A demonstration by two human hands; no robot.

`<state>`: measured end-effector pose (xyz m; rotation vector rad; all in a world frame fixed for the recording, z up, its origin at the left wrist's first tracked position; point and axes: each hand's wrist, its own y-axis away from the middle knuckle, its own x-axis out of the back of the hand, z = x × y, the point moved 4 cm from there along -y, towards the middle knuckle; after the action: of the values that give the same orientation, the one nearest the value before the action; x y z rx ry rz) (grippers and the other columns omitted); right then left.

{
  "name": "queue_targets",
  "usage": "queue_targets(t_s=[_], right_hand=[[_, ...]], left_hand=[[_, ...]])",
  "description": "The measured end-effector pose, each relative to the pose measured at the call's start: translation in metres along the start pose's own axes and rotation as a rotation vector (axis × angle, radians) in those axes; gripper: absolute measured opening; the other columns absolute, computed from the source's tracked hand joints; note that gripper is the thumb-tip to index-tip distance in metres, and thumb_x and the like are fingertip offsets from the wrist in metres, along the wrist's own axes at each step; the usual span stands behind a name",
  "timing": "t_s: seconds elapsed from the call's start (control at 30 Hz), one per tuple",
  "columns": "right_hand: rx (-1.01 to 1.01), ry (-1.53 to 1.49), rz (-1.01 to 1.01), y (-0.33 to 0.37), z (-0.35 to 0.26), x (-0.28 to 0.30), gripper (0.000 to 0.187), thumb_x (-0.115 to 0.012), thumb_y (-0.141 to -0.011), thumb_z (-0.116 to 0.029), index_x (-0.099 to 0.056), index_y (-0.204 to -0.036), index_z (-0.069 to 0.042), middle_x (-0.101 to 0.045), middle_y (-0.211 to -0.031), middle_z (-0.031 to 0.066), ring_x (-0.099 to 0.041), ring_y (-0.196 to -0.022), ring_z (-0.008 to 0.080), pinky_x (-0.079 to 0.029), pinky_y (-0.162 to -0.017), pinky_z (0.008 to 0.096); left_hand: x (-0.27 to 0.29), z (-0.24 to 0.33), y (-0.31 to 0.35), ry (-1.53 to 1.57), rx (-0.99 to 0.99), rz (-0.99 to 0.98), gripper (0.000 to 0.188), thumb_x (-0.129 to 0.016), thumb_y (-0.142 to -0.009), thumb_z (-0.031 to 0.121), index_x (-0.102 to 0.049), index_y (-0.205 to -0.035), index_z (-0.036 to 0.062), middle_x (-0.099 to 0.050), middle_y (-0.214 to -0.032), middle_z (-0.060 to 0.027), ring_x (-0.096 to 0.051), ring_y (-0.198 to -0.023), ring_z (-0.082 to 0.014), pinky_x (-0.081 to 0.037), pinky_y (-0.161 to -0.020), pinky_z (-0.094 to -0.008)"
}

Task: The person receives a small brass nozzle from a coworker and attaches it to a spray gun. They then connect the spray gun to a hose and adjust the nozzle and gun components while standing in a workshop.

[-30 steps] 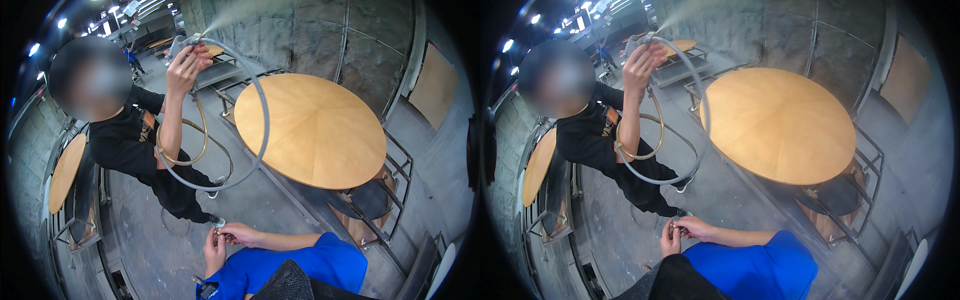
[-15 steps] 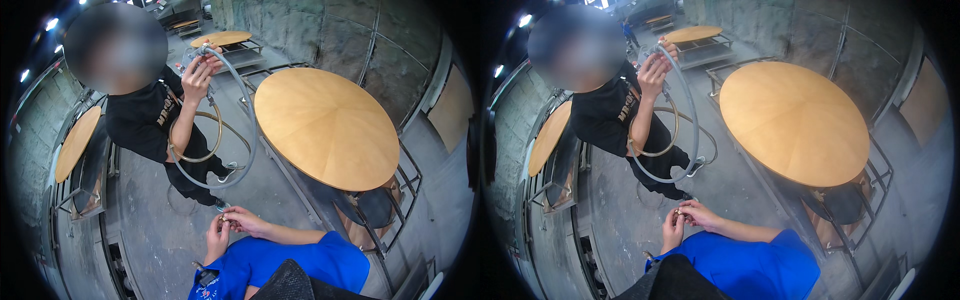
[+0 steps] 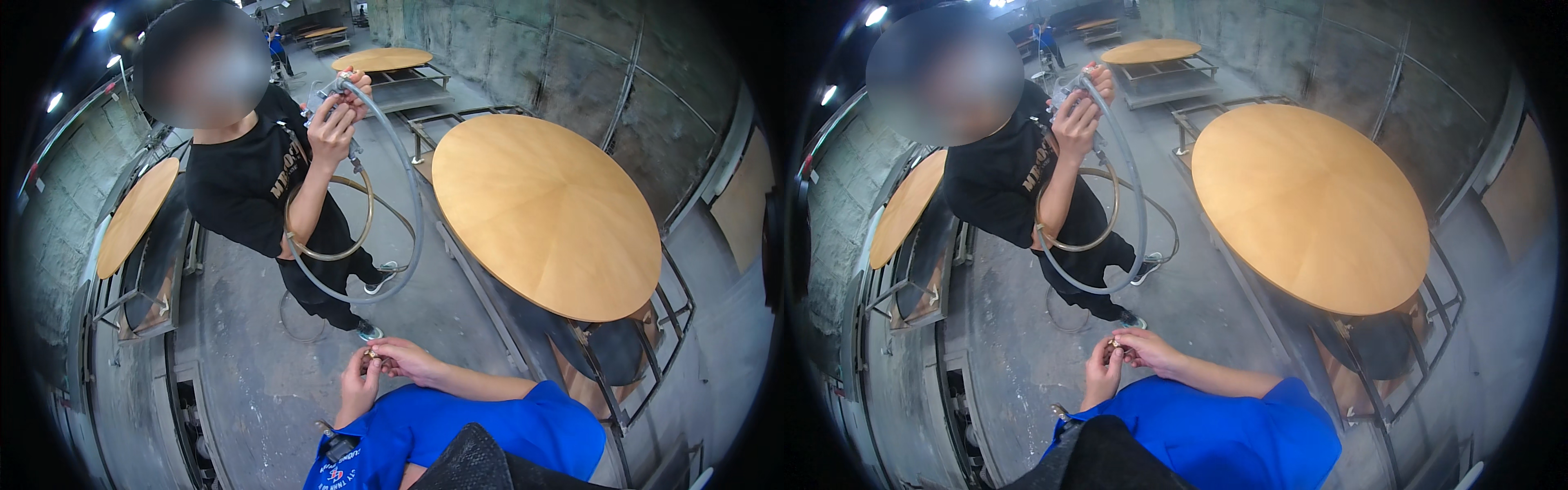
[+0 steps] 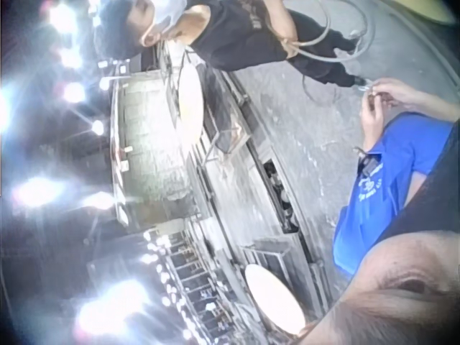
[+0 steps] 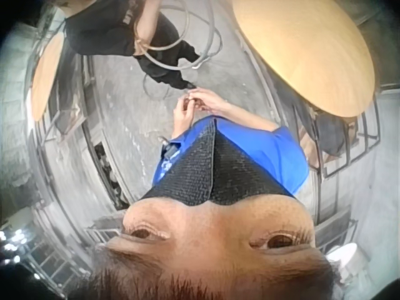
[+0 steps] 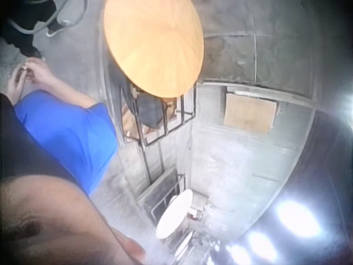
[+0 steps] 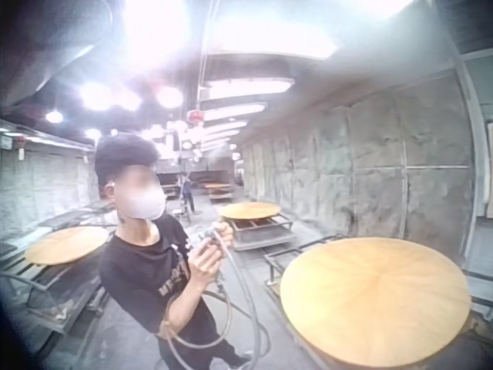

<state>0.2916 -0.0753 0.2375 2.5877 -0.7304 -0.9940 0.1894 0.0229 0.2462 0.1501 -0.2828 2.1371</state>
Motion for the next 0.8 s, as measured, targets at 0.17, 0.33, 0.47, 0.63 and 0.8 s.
queue_targets(t_s=[0.17,0.33,0.47,0.63,0.8], right_hand=[[0.014,-0.007,-0.018,0.005,0.002,-0.001,0.037,-0.055,-0.102,-0.029,-0.057,-0.133,-0.01,-0.061,-0.094,-0.0049,-0.054,-0.075,0.0029,-0.046,-0.064,0.0197],[-0.01,0.006,-0.023,0.006,0.001,-0.002,0.035,-0.051,-0.103,-0.03,-0.058,-0.131,-0.011,-0.061,-0.094,-0.0054,-0.054,-0.075,0.0023,-0.044,-0.064,0.0197],[-0.024,0.024,-0.012,0.006,0.003,-0.001,0.033,-0.05,-0.104,-0.03,-0.059,-0.129,-0.012,-0.062,-0.093,-0.0055,-0.054,-0.075,0.0022,-0.044,-0.064,0.02],[0.0,-0.009,-0.018,0.008,0.002,-0.002,0.029,-0.051,-0.104,-0.03,-0.06,-0.124,-0.012,-0.064,-0.094,-0.004,-0.056,-0.074,0.0041,-0.046,-0.064,0.0205],[-0.06,-0.004,-0.044,0.004,-0.006,-0.006,0.026,-0.051,-0.104,-0.028,-0.058,-0.122,-0.01,-0.065,-0.093,-0.001,-0.059,-0.074,0.0073,-0.049,-0.063,0.0222]], left_hand=[[-0.002,-0.002,0.003,-0.005,0.023,-0.006,0.032,-0.063,-0.097,0.01,-0.058,-0.126,-0.005,-0.072,-0.101,-0.0136,-0.069,-0.092,-0.017,-0.055,-0.081,-0.031],[-0.003,0.0,0.004,-0.002,0.024,0.011,0.029,-0.062,-0.097,0.01,-0.06,-0.122,-0.0048,-0.072,-0.098,-0.0121,-0.069,-0.089,-0.0167,-0.055,-0.08,-0.0312],[-0.004,0.001,0.005,-0.016,0.031,0.013,0.027,-0.063,-0.097,0.011,-0.062,-0.12,-0.0041,-0.072,-0.095,-0.0112,-0.069,-0.087,-0.0163,-0.055,-0.079,-0.031],[-0.005,0.0,0.005,-0.036,0.063,0.006,0.028,-0.063,-0.097,0.011,-0.062,-0.121,-0.0038,-0.073,-0.096,-0.0128,-0.07,-0.089,-0.0181,-0.055,-0.08,-0.0318],[0.006,0.015,0.011,-0.022,-0.017,0.133,0.032,-0.061,-0.098,0.013,-0.06,-0.125,-0.004,-0.073,-0.099,-0.0167,-0.071,-0.091,-0.0222,-0.056,-0.08,-0.034]])
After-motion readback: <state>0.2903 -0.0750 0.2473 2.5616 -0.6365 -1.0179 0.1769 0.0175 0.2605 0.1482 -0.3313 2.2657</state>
